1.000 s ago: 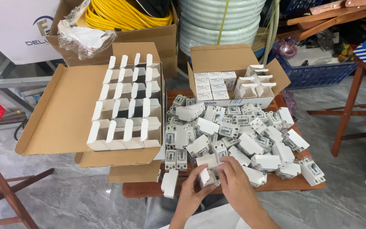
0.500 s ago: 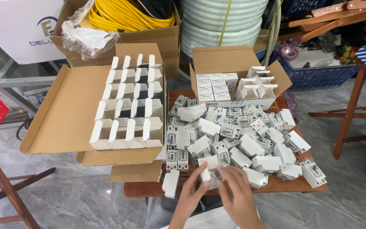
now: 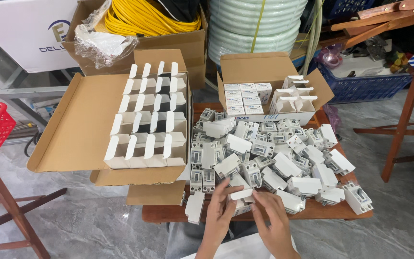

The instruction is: The person sorts white electrical components from a large pile on a table into individual cardboard boxes. They pick up each component, turn it over to inspect it, and place it into a box.

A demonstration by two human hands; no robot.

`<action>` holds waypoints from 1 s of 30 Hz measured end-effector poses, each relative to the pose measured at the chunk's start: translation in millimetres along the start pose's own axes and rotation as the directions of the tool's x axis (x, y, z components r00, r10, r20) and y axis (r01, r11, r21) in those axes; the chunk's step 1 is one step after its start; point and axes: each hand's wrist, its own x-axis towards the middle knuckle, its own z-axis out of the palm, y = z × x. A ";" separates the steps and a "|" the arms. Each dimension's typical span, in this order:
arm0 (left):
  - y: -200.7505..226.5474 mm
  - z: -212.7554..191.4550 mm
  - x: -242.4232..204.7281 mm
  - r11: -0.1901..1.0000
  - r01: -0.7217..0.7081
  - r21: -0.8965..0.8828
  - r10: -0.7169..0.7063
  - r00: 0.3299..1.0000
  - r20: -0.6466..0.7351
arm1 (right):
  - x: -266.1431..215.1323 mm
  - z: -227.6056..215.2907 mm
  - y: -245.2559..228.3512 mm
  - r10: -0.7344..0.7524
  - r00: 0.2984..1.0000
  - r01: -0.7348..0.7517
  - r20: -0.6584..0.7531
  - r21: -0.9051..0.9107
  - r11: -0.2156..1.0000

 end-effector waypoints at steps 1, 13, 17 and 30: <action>2.5 -1.5 0.7 1.000 -0.001 0.001 0.001 1.000 0.000 | 2.9 0.7 -0.1 -0.001 1.000 0.001 -0.001 0.001 1.000; 10.4 -8.5 -4.9 0.949 -0.141 0.281 0.143 0.990 0.012 | 3.4 0.9 -5.5 0.246 0.968 -0.242 0.041 0.399 0.885; 10.7 -8.0 -2.9 0.913 -0.235 0.335 0.235 0.971 0.042 | 16.7 -3.7 -3.2 -0.047 0.998 0.040 0.045 0.144 0.989; 20.9 -14.1 -5.1 0.888 -0.256 0.381 0.220 0.966 0.136 | 13.6 -2.6 9.6 -0.160 0.986 0.156 0.044 0.086 0.984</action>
